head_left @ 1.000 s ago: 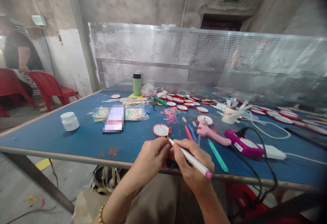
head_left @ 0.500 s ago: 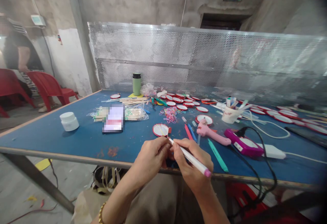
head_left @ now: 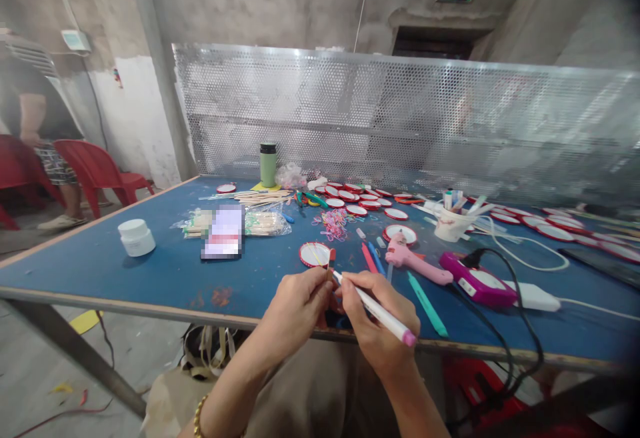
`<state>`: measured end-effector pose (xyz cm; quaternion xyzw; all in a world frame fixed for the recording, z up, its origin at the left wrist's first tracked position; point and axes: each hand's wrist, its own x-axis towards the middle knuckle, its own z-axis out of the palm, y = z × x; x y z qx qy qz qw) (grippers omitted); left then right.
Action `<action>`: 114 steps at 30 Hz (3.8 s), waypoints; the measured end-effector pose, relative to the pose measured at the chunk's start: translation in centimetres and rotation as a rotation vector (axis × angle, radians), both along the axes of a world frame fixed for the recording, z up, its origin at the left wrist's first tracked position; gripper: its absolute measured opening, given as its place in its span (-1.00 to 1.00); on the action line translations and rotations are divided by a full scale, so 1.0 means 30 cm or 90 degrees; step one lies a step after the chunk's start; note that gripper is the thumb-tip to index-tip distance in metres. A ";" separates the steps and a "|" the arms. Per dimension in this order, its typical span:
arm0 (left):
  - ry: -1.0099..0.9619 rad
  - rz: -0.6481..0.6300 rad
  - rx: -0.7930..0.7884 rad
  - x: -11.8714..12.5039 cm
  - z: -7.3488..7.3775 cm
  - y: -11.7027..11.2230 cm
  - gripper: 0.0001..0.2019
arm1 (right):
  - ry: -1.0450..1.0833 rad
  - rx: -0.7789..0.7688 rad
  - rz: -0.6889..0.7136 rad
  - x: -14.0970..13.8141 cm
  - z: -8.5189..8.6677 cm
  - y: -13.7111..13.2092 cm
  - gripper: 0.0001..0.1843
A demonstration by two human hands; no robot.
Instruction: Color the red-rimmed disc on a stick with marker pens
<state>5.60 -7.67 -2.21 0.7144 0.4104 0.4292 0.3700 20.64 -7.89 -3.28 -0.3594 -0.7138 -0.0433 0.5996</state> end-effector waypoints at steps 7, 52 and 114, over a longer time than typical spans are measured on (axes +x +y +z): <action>0.004 0.002 -0.006 0.000 0.000 0.000 -0.68 | 0.000 -0.006 0.003 0.002 0.000 0.003 -0.92; 0.013 0.016 -0.001 0.000 -0.014 0.005 -0.68 | -0.034 0.049 0.010 -0.001 0.003 0.002 -0.93; -0.097 -0.066 -0.098 0.002 -0.009 0.005 -0.66 | 0.082 -0.007 0.116 0.006 0.001 -0.008 -0.83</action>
